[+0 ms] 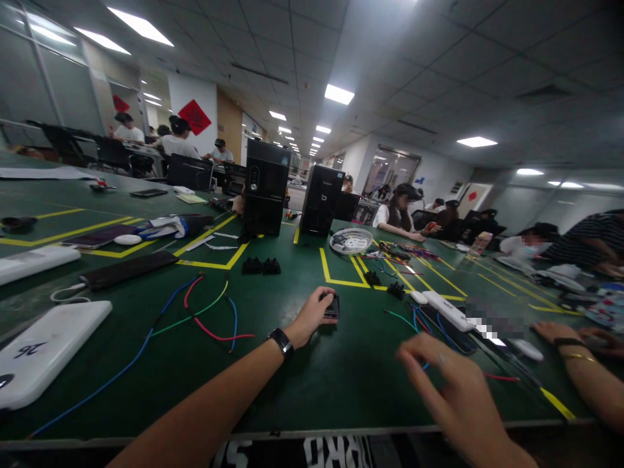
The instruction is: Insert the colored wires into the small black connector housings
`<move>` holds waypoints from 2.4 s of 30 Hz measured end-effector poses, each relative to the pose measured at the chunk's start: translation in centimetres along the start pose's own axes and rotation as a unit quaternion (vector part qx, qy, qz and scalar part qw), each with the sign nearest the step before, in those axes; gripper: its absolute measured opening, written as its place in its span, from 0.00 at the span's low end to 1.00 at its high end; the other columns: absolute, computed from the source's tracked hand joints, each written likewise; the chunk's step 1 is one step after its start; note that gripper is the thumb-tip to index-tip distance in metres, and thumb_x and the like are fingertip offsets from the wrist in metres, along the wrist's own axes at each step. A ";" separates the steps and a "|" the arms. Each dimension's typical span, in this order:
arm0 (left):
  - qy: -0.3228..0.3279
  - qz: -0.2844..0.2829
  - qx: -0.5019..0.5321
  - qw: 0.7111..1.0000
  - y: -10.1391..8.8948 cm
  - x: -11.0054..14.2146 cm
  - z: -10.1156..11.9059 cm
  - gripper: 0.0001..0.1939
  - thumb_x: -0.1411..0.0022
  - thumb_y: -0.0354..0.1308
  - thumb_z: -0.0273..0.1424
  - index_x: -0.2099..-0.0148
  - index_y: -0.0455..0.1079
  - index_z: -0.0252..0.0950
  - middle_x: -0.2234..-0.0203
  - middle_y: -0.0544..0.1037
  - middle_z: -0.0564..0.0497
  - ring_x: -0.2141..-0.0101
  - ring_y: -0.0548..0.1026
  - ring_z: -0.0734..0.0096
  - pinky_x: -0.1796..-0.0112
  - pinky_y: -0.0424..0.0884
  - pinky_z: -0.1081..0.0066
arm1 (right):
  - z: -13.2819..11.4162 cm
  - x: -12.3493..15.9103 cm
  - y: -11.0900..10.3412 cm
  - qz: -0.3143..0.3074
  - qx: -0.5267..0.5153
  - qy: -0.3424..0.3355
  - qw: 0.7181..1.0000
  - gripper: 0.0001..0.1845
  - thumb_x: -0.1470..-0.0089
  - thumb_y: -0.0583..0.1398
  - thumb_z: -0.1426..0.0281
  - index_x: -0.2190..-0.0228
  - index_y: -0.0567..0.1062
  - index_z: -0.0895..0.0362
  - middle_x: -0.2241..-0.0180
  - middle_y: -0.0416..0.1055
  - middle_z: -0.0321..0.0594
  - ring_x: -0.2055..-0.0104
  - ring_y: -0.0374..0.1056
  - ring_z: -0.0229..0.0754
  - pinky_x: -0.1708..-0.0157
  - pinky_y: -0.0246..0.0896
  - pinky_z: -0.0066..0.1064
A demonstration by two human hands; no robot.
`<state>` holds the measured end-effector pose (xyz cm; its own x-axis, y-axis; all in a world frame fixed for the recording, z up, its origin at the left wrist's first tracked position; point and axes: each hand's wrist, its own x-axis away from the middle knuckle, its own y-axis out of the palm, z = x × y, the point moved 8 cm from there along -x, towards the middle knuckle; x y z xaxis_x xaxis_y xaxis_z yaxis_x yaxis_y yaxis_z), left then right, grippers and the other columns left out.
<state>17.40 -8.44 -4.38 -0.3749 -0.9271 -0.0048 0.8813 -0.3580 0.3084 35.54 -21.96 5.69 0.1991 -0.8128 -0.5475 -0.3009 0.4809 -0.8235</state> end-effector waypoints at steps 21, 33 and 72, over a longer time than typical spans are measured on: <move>-0.003 0.089 0.165 0.982 -2.5 -1.2 0.3 0.13 0.39 0.54 0.31 0.53 0.58 0.36 0.62 0.70 0.45 0.68 0.74 0.70 0.65 0.75 0.63 | 4.2 -10.5 10.7 -0.164 -0.316 0.131 0.925 0.14 0.41 0.49 0.58 0.67 0.63 0.57 0.68 0.74 0.43 0.71 0.70 0.41 0.70 0.60 0.31; 0.104 0.075 0.220 0.967 -3.8 -2.1 3.2 0.12 0.37 0.47 0.31 0.51 0.60 0.35 0.65 0.72 0.45 0.73 0.72 0.70 0.74 0.70 0.70 | -6.3 -12.0 14.5 -0.146 -0.540 0.106 0.822 0.16 0.48 0.58 0.57 0.70 0.63 0.57 0.80 0.71 0.34 0.86 0.58 0.31 0.84 0.49 0.23; 0.219 0.041 -0.031 0.974 -3.3 -0.3 5.4 0.29 0.44 0.54 0.24 0.41 0.54 0.40 0.55 0.71 0.44 0.57 0.73 0.66 0.54 0.68 0.64 | -6.9 -8.9 16.4 -0.219 -0.586 0.202 0.754 0.22 0.49 0.57 0.51 0.67 0.62 0.57 0.79 0.73 0.35 0.88 0.63 0.33 0.90 0.51 0.21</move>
<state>13.04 -6.39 -0.27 -0.1554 -0.9065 -0.3925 0.9237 -0.2742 0.2676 22.41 -9.07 -1.93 0.2892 -0.9570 0.0229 -0.9531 -0.2901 -0.0859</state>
